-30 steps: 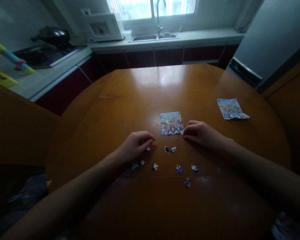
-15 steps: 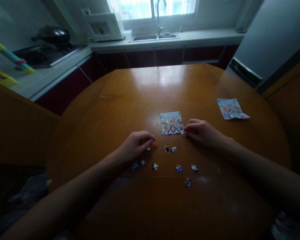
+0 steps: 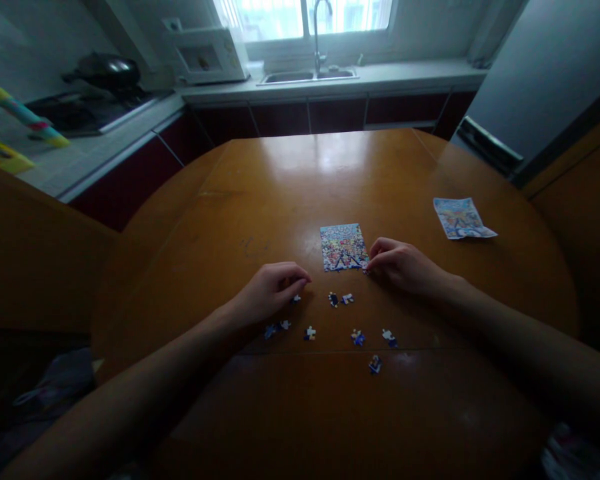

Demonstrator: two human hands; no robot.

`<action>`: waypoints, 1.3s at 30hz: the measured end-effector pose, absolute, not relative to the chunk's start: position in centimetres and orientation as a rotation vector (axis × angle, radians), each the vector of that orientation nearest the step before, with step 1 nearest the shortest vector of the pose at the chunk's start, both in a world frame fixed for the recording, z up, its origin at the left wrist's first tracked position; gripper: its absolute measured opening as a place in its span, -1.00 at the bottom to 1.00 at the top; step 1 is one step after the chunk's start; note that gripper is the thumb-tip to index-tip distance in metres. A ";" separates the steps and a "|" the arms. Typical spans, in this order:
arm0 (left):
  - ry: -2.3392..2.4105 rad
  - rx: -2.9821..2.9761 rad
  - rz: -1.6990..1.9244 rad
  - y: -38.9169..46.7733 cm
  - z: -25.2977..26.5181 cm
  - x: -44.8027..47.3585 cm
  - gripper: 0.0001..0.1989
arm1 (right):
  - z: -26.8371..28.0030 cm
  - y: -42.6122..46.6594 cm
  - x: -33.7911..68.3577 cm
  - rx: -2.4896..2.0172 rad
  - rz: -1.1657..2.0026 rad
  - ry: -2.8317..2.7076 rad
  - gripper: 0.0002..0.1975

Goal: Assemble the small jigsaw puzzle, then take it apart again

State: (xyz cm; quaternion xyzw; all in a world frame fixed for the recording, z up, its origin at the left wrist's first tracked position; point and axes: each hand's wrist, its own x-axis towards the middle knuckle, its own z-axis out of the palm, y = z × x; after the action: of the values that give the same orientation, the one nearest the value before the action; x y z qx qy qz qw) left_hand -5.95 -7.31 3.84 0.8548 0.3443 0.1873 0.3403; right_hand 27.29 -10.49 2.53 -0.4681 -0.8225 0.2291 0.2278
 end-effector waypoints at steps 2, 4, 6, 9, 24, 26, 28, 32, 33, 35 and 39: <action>0.890 2.225 0.486 -7.3 3.9 -5.9 -0.81 | 2.7 -10.6 27.2 -1.282 0.635 -2.250 -0.76; 0.880 2.225 0.496 -7.3 3.9 -5.9 -0.82 | 2.9 -10.7 27.1 -1.295 0.615 -2.218 -0.78; 0.872 2.224 0.503 -7.3 3.9 -5.9 -0.82 | 3.0 -10.7 27.0 -1.319 0.591 -2.186 -0.80; 0.870 2.225 0.493 -7.3 3.8 -5.9 -0.81 | 2.8 -10.6 27.1 -1.303 0.581 -2.206 -0.79; 0.871 2.235 0.509 -7.4 3.6 -5.9 -0.84 | 5.4 -14.9 23.4 -0.698 0.760 -2.678 -0.77; 0.878 2.231 0.518 -7.4 3.7 -5.8 -0.84 | 5.5 -15.3 22.9 -0.685 0.777 -2.742 -0.77; 0.883 2.230 0.521 -7.4 3.7 -5.7 -0.84 | 5.5 -15.4 22.7 -0.700 0.772 -2.780 -0.83; 0.851 2.235 0.518 -7.3 3.6 -5.7 -0.84 | 5.3 -15.3 22.5 -0.758 0.738 -2.819 -0.95; 0.843 2.236 0.519 -7.3 3.6 -5.7 -0.84 | 5.3 -15.2 22.4 -0.768 0.735 -2.823 -0.96; 0.839 2.238 0.520 -7.3 3.6 -5.8 -0.84 | 5.1 -15.2 22.3 -0.784 0.723 -2.839 -0.94; 0.848 2.235 0.509 -7.4 3.7 -5.8 -0.82 | 4.9 -15.3 22.4 -0.790 0.709 -2.871 -0.94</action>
State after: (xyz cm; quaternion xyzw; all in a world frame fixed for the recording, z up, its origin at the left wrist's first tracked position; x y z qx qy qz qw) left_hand -5.76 -7.37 3.67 0.8594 0.3259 0.1959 0.3418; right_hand 22.37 -15.29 4.95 -0.2580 -0.9372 0.2314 0.0401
